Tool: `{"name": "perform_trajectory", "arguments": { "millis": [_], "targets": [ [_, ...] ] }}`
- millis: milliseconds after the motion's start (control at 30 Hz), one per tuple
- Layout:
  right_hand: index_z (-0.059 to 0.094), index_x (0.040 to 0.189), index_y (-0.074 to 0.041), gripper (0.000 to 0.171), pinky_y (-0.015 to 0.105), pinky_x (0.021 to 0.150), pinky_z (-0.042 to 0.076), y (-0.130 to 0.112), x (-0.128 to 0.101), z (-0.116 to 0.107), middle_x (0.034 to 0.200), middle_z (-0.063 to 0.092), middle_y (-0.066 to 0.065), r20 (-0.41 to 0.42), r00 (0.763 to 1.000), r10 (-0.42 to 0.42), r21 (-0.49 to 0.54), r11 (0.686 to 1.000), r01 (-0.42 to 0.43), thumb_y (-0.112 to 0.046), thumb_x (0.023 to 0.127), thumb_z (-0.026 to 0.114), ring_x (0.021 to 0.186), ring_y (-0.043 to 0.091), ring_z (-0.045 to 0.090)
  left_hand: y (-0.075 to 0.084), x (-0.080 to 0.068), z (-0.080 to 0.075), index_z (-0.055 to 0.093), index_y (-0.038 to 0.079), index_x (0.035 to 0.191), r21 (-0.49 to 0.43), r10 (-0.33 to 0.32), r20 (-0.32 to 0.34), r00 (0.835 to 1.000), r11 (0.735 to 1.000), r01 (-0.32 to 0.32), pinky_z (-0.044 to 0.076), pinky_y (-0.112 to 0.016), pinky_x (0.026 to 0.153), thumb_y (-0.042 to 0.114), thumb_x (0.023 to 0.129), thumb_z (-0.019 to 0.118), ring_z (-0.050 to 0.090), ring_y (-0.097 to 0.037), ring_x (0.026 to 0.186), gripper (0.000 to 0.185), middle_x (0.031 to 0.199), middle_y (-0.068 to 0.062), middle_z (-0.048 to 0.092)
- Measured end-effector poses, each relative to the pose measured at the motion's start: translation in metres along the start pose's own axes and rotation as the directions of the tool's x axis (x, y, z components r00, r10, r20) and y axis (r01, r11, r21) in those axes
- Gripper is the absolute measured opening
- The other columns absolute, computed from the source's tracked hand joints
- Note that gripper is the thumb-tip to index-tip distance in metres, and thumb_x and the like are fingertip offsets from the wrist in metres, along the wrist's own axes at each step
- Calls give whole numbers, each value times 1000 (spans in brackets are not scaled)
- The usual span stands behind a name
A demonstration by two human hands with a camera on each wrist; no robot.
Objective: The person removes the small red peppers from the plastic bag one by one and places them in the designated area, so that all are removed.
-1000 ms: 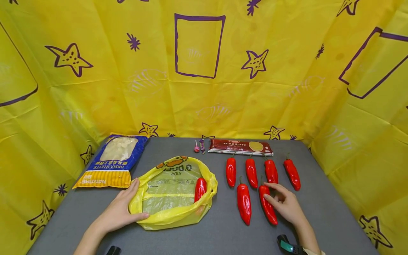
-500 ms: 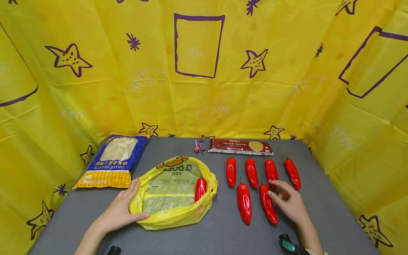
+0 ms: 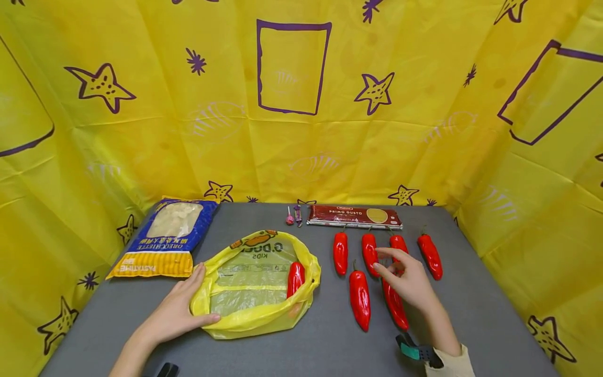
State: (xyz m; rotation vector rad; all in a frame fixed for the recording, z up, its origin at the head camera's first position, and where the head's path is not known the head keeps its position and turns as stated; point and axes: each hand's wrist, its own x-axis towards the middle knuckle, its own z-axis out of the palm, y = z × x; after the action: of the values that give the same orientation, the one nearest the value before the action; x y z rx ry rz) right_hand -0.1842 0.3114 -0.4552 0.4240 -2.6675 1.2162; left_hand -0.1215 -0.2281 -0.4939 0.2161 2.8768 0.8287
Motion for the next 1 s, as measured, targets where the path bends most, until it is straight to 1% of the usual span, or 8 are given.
{"name": "perform_trajectory", "arguments": {
  "millis": [67,300,433,533,600,667,800,1000],
  "targets": [
    [69,134,-9,38,27,56,53,-9,11,6,117,71,17,14,1000,-8,3,1000,8,-18,98,78,67,21,67,0,0,0,13,4,170,2,0,0,1000,1000,0,30,-80,113,76,78,78,22,-64,151,134,177,-20,11],
    [69,134,-7,40,28,60,57,-35,46,40,120,71,21,93,996,-7,86,996,-1,-18,98,79,71,31,72,1,1,-1,13,4,170,3,-5,3,1000,1000,5,28,-80,114,77,78,78,21,-65,151,134,177,-20,10],
    [71,132,-10,38,28,57,54,-51,64,61,117,73,16,92,995,-27,95,995,18,-21,97,80,68,25,68,1,0,-1,13,4,170,-2,-3,1,1000,1000,3,28,-81,114,76,78,79,21,-65,151,134,177,-20,10],
    [73,130,-13,36,28,60,54,-66,76,74,114,75,12,73,996,-47,91,995,41,-23,96,81,73,18,67,1,-1,0,13,4,170,-3,-1,-3,1000,1000,1,28,-81,114,76,78,79,21,-65,151,134,177,-20,10],
    [73,129,-13,35,29,63,56,-74,84,81,112,75,11,61,996,-61,92,994,55,-23,96,81,77,17,68,1,-1,0,12,5,170,-1,-2,-2,1000,1000,2,28,-81,113,77,78,78,21,-66,151,134,177,-20,10],
    [73,129,-12,35,30,64,56,-83,91,87,112,75,10,61,995,-73,101,993,66,-23,96,81,78,18,68,0,-1,0,12,5,170,1,-4,1,1000,1000,4,28,-81,113,77,78,78,20,-66,151,135,177,-20,10],
    [73,129,-13,34,31,61,56,-99,102,99,112,75,10,76,993,-85,119,990,76,-23,97,79,76,20,69,0,0,-1,11,5,170,4,-7,4,1000,1000,6,27,-81,114,77,78,78,20,-65,151,135,177,-20,9],
    [74,129,-15,32,31,59,56,-119,113,119,111,76,8,117,990,-79,142,988,62,-24,99,78,72,18,70,0,0,0,11,6,171,3,-10,8,1000,1000,9,27,-81,114,77,78,78,20,-65,151,135,177,-19,9]
  ]
}}
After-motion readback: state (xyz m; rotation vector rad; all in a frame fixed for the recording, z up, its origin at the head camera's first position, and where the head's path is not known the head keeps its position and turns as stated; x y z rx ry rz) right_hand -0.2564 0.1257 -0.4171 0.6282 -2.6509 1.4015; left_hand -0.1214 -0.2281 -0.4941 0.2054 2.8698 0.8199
